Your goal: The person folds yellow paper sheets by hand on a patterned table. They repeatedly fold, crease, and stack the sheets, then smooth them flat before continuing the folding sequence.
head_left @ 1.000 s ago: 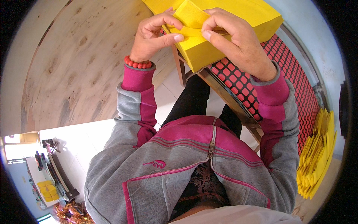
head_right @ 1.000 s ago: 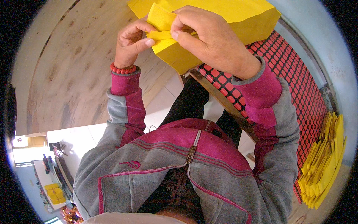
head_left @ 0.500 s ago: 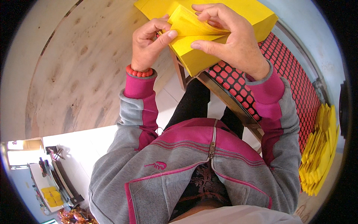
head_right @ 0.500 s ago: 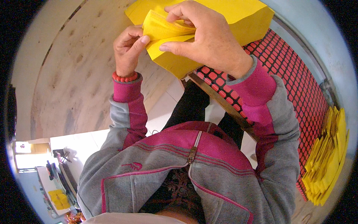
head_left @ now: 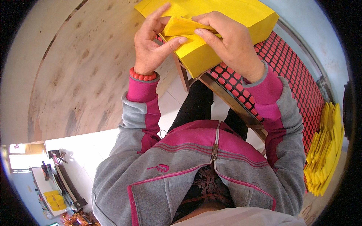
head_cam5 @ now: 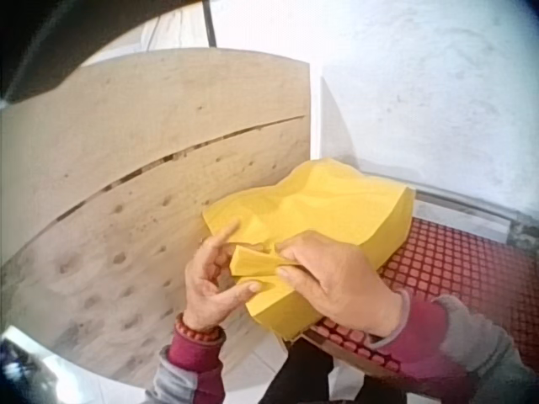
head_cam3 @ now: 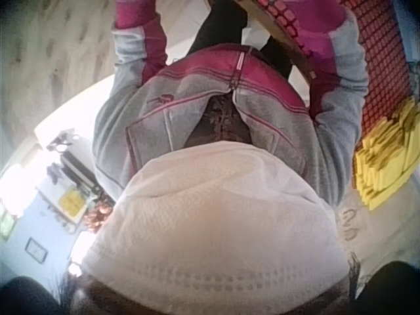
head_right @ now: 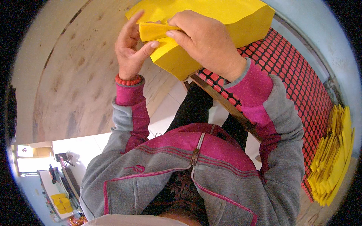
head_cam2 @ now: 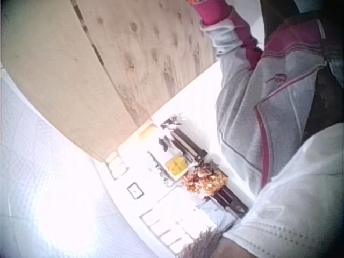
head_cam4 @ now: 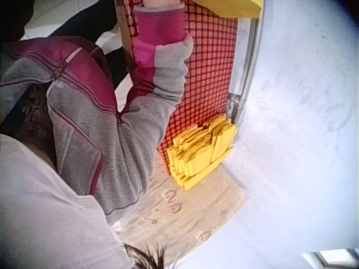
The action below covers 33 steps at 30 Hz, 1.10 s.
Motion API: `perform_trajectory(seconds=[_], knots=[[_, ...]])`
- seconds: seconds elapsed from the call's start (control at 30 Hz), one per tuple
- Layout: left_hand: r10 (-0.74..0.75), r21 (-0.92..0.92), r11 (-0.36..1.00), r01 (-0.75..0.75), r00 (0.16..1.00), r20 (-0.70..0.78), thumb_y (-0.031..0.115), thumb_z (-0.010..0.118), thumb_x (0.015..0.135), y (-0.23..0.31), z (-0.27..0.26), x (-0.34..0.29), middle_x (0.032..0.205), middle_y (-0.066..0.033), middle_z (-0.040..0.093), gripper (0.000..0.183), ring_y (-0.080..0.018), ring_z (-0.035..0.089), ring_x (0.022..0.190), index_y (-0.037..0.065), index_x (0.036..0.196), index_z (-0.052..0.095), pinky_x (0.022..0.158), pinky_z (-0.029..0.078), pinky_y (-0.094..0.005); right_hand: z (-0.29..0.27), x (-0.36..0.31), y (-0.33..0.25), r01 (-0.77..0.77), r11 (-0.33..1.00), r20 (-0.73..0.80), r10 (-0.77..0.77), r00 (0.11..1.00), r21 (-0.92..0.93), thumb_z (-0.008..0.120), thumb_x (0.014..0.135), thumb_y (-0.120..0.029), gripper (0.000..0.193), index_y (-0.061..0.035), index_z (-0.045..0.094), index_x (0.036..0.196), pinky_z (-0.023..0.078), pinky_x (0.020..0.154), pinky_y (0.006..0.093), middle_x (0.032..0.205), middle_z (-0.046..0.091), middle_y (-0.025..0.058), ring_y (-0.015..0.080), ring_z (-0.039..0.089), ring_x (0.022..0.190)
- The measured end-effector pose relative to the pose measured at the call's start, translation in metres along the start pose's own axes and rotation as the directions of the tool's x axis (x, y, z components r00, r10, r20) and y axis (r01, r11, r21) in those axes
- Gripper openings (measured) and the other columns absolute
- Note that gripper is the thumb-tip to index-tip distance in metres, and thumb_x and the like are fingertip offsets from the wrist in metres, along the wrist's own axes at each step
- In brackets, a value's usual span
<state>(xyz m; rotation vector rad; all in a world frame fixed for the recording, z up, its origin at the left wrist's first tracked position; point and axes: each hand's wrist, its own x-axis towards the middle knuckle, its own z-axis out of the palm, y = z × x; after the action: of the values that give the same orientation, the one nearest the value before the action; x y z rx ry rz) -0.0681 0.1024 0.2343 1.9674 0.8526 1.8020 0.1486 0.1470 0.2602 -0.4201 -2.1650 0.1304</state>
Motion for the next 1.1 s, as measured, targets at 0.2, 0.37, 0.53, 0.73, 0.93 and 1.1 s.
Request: perform_trajectory(seconds=[0.2,0.37,0.53,0.73,0.93,1.1], knots=[[0.053,0.303,0.941,-0.151,0.95,0.309,0.001,0.076,0.083,0.012,-0.001,0.033,0.114,-0.0119,0.071,0.027,-0.0203,0.067,0.104,-0.001,0.11,0.072,0.09,0.052,-0.0309,-0.013,0.001,0.013,0.041,0.985,-0.051,-0.05,0.997,-0.168,0.065,0.094,-0.014,0.016,-0.0038,0.065,0.107,0.055,0.077,0.0359,0.101,0.069,0.0113,0.0298,0.069,0.091],[-0.05,0.296,0.953,-0.066,0.929,0.367,-0.007,0.067,0.087,0.027,0.02,0.052,0.115,-0.0124,0.072,0.023,-0.0219,0.067,0.106,-0.002,0.11,0.071,0.091,0.052,-0.031,-0.046,-0.003,0.028,0.085,0.995,0.034,-0.083,0.996,-0.052,0.072,0.087,-0.016,0.027,-0.0044,0.064,0.11,0.055,0.076,0.0365,0.102,0.068,0.0109,0.0297,0.069,0.09],[-0.098,0.248,0.968,0.03,0.96,0.264,-0.007,0.06,0.094,0.032,0.037,0.054,0.111,-0.011,0.072,0.021,-0.0175,0.067,0.102,-0.002,0.113,0.07,0.09,0.051,-0.0276,-0.07,0.003,0.021,0.099,0.995,-0.058,-0.101,0.993,-0.028,0.076,0.084,-0.016,0.031,-0.0031,0.064,0.109,0.056,0.08,0.0359,0.108,0.069,0.0121,0.0314,0.069,0.094],[-0.016,0.205,0.979,-0.003,0.996,0.087,0.002,0.062,0.099,0.031,0.047,0.069,0.096,-0.0007,0.066,0.016,-0.0082,0.058,0.088,-0.001,0.113,0.069,0.077,0.046,-0.0215,-0.093,-0.001,0.006,0.179,0.983,-0.276,-0.165,0.947,0.029,0.079,0.082,-0.011,0.028,-0.0004,0.063,0.102,0.056,0.084,0.0366,0.112,0.07,0.0151,0.0307,0.069,0.098],[0.049,0.314,0.947,-0.07,0.996,0.076,0.001,0.061,0.097,0.066,0.064,0.078,0.095,-0.0024,0.07,0.015,-0.0092,0.059,0.082,-0.002,0.11,0.069,0.073,0.047,-0.022,-0.124,-0.029,-0.012,-0.611,0.385,0.433,0.456,0.778,0.692,0.054,0.102,-0.039,0.043,0.0012,0.06,0.116,0.056,0.088,0.0339,0.119,0.069,0.0153,0.0231,0.069,0.107],[0.296,0.423,0.796,-0.433,0.888,0.351,-0.007,0.065,0.08,0.103,0.095,0.063,0.107,-0.0148,0.075,0.029,-0.0254,0.073,0.092,-0.002,0.108,0.069,0.082,0.055,-0.0309,-0.147,-0.045,0.004,-0.505,0.054,0.372,0.61,0.7,0.862,0.035,0.101,-0.068,0.075,-0.0044,0.051,0.138,0.056,0.091,0.034,0.126,0.067,0.0132,0.0231,0.067,0.115]])
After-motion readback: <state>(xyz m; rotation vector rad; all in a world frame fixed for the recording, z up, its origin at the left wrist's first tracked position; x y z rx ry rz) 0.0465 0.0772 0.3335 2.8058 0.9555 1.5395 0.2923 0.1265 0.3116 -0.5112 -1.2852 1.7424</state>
